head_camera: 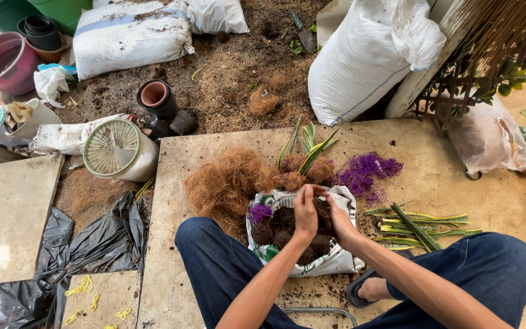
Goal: The person assembles a kokedama by wrapping a plant's root ball in coconut coir and securing it with purple string. They then add soil to the base and continue wrapping the string to form a stable sphere.
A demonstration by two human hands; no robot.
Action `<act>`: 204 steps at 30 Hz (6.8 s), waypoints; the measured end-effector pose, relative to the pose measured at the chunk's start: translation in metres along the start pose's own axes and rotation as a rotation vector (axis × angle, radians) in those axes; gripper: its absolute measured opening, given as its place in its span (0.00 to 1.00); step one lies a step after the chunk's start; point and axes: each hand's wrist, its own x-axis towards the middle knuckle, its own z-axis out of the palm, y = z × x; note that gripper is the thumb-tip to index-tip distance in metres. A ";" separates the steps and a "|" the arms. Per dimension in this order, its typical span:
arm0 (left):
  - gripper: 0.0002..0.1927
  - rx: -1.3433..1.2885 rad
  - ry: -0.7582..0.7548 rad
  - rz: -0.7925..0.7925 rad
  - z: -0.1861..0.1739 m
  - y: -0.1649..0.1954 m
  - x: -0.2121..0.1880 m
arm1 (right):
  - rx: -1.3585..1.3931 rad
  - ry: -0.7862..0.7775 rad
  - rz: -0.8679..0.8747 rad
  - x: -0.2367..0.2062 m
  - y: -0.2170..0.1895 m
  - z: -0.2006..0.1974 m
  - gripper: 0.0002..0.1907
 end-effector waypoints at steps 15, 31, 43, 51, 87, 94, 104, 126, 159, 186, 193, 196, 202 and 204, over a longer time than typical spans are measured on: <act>0.39 0.716 0.135 -0.296 -0.004 -0.009 -0.011 | -1.018 0.211 -0.379 -0.007 -0.016 -0.002 0.33; 0.42 0.604 0.320 -0.262 0.004 -0.002 0.002 | -1.045 0.242 -0.696 -0.023 -0.027 0.003 0.28; 0.44 0.658 0.376 -0.242 -0.010 -0.012 0.007 | -0.977 0.285 -0.854 -0.001 -0.013 0.004 0.31; 0.38 0.644 0.151 0.156 -0.004 -0.002 0.001 | -0.864 0.184 -0.806 -0.015 -0.016 0.002 0.35; 0.39 0.369 0.397 -0.251 -0.001 -0.003 -0.003 | -0.726 0.233 -0.576 -0.025 -0.016 -0.003 0.43; 0.39 0.118 0.379 -0.122 -0.004 0.002 0.003 | -0.490 0.199 -0.499 -0.023 -0.013 -0.005 0.49; 0.32 -0.131 -0.023 0.008 -0.005 -0.009 -0.008 | 0.000 -0.120 0.337 -0.018 -0.029 -0.003 0.43; 0.39 0.340 0.551 -0.468 0.007 -0.014 -0.016 | -0.596 0.317 -0.732 -0.029 -0.040 0.011 0.29; 0.44 -0.075 0.169 -0.387 -0.020 0.011 0.014 | 0.160 -0.120 0.084 -0.039 -0.075 -0.022 0.50; 0.42 -0.812 -0.210 -0.789 0.003 0.048 -0.024 | -0.786 0.245 -1.203 -0.083 -0.065 0.015 0.25; 0.44 -0.810 -0.312 -0.676 -0.004 0.028 -0.029 | -1.160 0.028 -1.249 -0.071 -0.058 0.025 0.25; 0.48 -0.783 -0.206 -0.888 -0.009 0.019 -0.030 | -0.981 -0.047 -1.167 -0.071 -0.068 0.013 0.22; 0.56 -0.855 -0.205 -0.889 -0.010 0.008 -0.032 | -1.103 0.013 -1.309 -0.074 -0.070 0.001 0.11; 0.57 -0.913 -0.247 -0.859 -0.008 0.008 -0.035 | -1.133 -0.039 -1.346 -0.074 -0.066 0.002 0.12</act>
